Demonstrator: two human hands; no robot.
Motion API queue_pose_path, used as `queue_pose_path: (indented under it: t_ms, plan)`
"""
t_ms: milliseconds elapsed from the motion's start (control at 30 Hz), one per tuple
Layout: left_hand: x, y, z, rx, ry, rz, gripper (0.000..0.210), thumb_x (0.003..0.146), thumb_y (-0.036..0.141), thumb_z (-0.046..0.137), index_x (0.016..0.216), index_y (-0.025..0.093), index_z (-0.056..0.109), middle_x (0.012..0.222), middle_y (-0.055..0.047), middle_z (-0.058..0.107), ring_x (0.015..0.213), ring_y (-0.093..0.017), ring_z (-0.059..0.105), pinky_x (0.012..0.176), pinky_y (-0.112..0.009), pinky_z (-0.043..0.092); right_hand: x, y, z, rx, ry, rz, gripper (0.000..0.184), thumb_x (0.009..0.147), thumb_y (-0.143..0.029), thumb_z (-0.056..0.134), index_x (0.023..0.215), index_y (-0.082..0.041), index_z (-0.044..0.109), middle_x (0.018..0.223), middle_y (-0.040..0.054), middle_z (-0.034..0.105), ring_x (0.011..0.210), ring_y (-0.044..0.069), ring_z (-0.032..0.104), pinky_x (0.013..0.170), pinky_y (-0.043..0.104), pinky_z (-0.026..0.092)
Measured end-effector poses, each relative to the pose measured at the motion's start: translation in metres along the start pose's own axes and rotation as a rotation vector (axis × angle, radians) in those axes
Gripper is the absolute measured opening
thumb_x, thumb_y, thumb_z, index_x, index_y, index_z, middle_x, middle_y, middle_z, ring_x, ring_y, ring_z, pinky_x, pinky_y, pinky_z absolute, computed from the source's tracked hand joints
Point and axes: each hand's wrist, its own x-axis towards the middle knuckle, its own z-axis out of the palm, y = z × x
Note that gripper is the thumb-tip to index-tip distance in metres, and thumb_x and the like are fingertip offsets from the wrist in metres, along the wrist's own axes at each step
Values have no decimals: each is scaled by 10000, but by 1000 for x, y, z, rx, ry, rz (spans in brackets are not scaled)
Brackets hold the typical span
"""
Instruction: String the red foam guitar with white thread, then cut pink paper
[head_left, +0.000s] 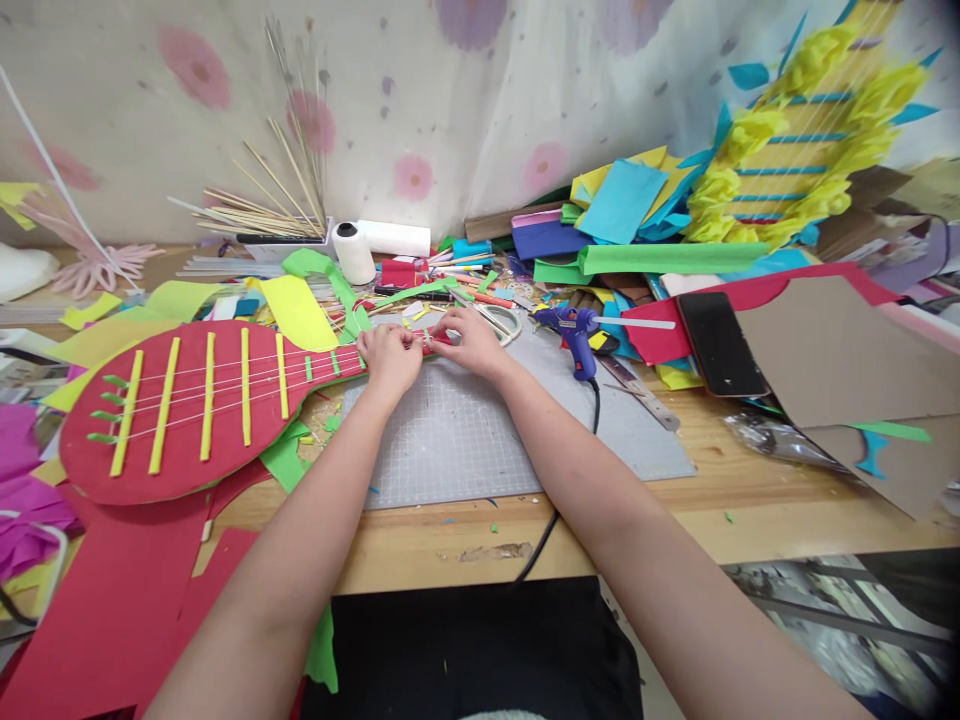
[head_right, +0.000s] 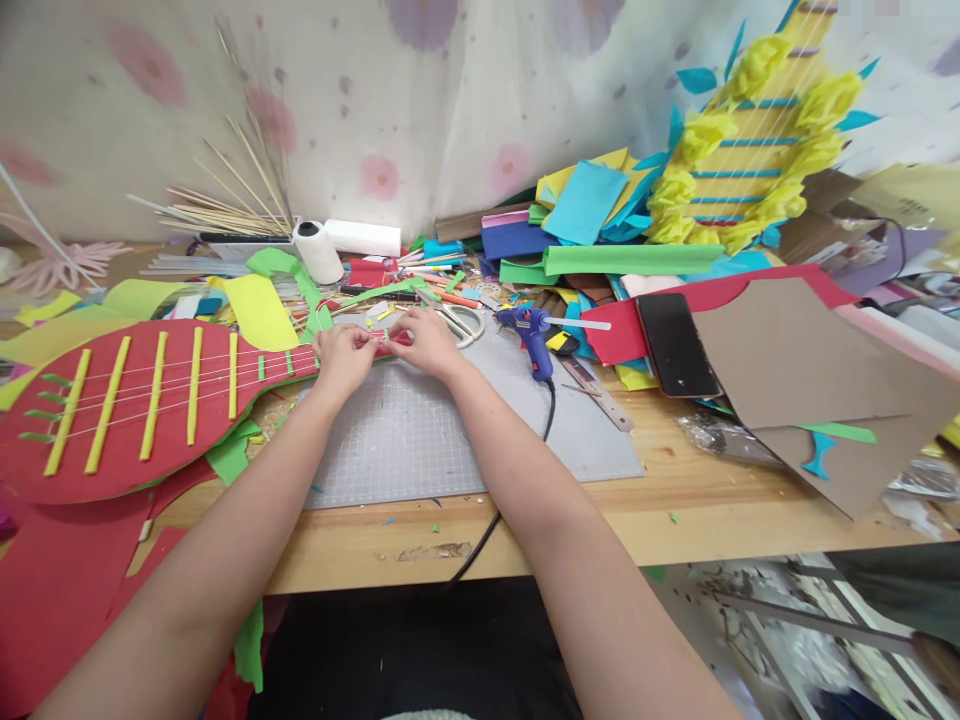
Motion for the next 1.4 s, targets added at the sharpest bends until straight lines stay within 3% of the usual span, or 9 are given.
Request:
queue_pose_path:
  t_ms: [233, 333, 467, 700, 767, 867, 1000, 1200, 1400]
  plan:
    - [-1, 0, 1, 3, 5, 8, 133, 787, 255, 574, 664, 214, 605, 1039, -49, 649, 1134, -256, 489, 1082, -452, 212, 1, 4, -4, -47, 241, 158, 95, 719, -183, 577, 799, -177, 628, 947, 85, 605, 966, 238, 519, 876, 373, 398]
    - [-1, 0, 0, 2, -8, 7, 149, 796, 260, 562, 661, 211, 603, 1030, -55, 654, 1135, -254, 494, 1087, -447, 208, 1, 4, -3, 58, 171, 133, 152, 722, -227, 586, 862, -187, 627, 965, 68, 604, 901, 211, 532, 849, 360, 417]
    - [-1, 1, -1, 2, -17, 8, 141, 791, 276, 570, 670, 213, 609, 1050, -56, 653, 1147, -253, 489, 1091, -447, 203, 2, 2, 3, 63, 58, 83, 40, 722, -214, 576, 743, -187, 596, 901, 61, 600, 916, 211, 533, 865, 361, 411]
    - [-2, 3, -2, 18, -31, -11, 134, 796, 267, 547, 704, 215, 628, 1062, -59, 649, 1170, -252, 479, 1104, -438, 190, 3, 11, -17, -120, 357, 423, 146, 715, -145, 513, 840, -188, 576, 1006, 99, 601, 960, 242, 528, 807, 377, 428]
    - [-2, 3, -2, 18, -25, -10, 136, 799, 267, 541, 710, 219, 632, 1066, -58, 645, 1167, -255, 480, 1102, -445, 194, 3, 10, -18, -21, 316, 345, 242, 709, -141, 501, 933, -191, 578, 1038, 84, 612, 908, 213, 542, 774, 352, 441]
    - [-2, 2, -1, 8, -6, -1, 133, 798, 270, 548, 704, 224, 629, 1067, -58, 647, 1167, -264, 480, 1099, -462, 198, 4, 3, -9, 211, 88, 114, 332, 712, -136, 486, 1028, -185, 576, 1057, 58, 629, 820, 162, 556, 717, 298, 452]
    - [-1, 0, 1, 1, -5, 20, 139, 799, 279, 562, 694, 219, 631, 1050, -66, 659, 1143, -271, 495, 1091, -472, 206, 4, -6, 4, 324, -121, 29, 242, 710, -120, 512, 923, -163, 619, 979, 52, 644, 837, 149, 572, 720, 274, 451]
    - [-1, -1, 0, 3, -8, 30, 132, 802, 284, 563, 724, 217, 645, 1071, -69, 642, 1142, -273, 487, 1063, -474, 233, 4, -8, 4, 416, -128, 189, 132, 762, -144, 510, 842, -154, 615, 755, 4, 613, 594, 108, 524, 597, 256, 445]
    - [-3, -1, -2, 27, 11, 26, 116, 802, 274, 556, 757, 207, 639, 1057, -84, 616, 1128, -279, 477, 1054, -435, 269, 7, 7, -5, 204, -31, 204, 113, 767, -150, 526, 769, -152, 639, 793, 30, 597, 732, 144, 529, 719, 290, 427]
